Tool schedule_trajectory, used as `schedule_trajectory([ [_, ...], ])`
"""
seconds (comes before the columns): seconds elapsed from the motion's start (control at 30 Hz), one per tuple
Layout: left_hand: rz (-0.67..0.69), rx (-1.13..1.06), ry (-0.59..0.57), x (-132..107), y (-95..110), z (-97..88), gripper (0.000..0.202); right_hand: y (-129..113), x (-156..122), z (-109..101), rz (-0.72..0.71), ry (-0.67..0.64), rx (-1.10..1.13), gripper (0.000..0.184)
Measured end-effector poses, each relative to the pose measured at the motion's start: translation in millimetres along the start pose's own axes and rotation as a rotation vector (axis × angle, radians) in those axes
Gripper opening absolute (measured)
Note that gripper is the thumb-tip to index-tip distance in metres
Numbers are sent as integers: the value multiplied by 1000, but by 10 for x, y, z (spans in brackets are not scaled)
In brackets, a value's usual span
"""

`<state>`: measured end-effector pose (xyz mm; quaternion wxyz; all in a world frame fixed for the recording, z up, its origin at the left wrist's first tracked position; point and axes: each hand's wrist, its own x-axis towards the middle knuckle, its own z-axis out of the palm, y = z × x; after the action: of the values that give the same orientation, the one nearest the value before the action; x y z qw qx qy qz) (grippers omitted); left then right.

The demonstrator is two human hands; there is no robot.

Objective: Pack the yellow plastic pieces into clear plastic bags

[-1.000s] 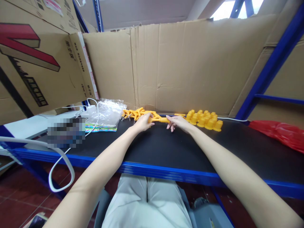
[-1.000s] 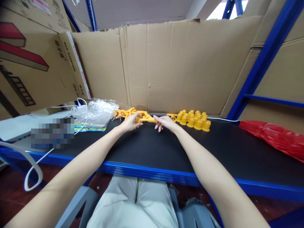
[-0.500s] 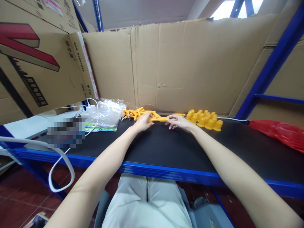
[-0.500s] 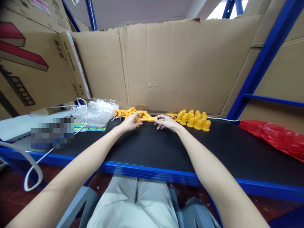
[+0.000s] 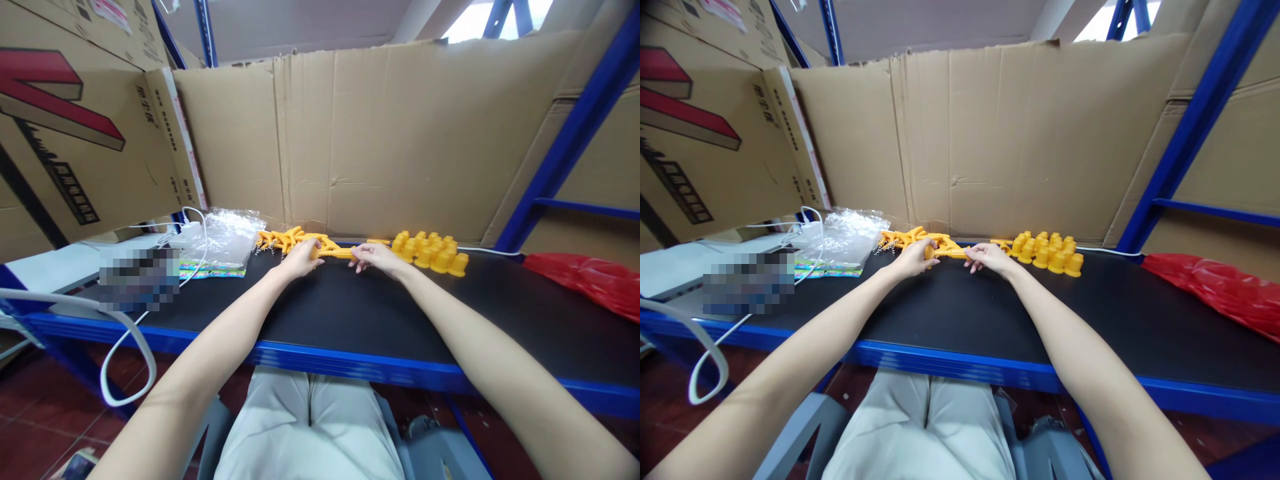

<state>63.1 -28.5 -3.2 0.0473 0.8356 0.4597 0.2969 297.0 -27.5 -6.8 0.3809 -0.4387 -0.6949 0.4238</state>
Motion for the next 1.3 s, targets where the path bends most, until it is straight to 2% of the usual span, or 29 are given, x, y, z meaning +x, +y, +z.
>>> schedule_trajectory([
  [0.17,17,14,9,-10,22,8,32,18,7,2,27,-14,24,48],
  [0.67,-2,12,4,7,2,30,33,-39,-7,66,147,18,75,38],
  [1.3,39,-28,22,-3,-22,36,33,-10,3,56,153,7,124,44],
])
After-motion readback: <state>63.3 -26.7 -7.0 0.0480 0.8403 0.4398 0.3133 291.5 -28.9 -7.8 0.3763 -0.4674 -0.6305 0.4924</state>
